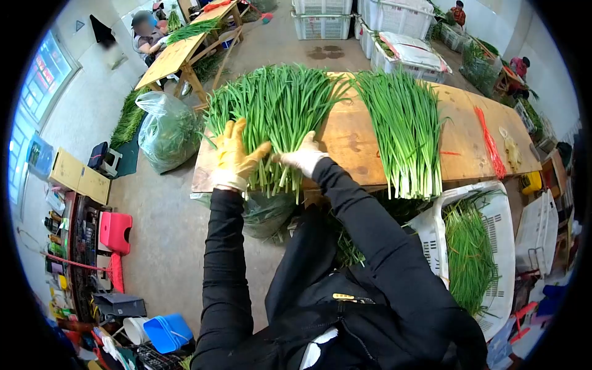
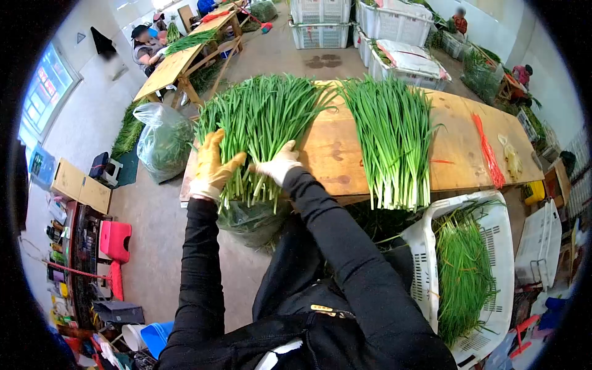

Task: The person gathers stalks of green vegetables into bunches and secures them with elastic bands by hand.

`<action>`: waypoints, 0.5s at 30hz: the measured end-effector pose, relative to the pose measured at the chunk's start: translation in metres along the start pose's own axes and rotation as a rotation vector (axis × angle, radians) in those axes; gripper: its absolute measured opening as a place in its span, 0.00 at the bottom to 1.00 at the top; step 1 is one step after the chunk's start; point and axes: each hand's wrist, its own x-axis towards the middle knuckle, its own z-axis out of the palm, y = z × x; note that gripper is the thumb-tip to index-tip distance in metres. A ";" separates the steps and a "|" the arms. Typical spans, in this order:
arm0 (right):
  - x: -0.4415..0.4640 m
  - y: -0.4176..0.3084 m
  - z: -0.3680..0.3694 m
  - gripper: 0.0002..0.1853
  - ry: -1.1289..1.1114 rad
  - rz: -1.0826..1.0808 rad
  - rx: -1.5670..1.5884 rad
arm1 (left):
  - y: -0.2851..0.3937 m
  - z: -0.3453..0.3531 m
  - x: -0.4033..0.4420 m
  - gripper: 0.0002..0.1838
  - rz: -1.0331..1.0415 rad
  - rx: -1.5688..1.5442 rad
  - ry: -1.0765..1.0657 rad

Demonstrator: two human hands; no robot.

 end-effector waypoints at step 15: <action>0.040 0.123 -0.080 0.09 -0.455 -0.070 1.106 | 0.024 0.029 -0.011 0.28 0.348 0.030 0.213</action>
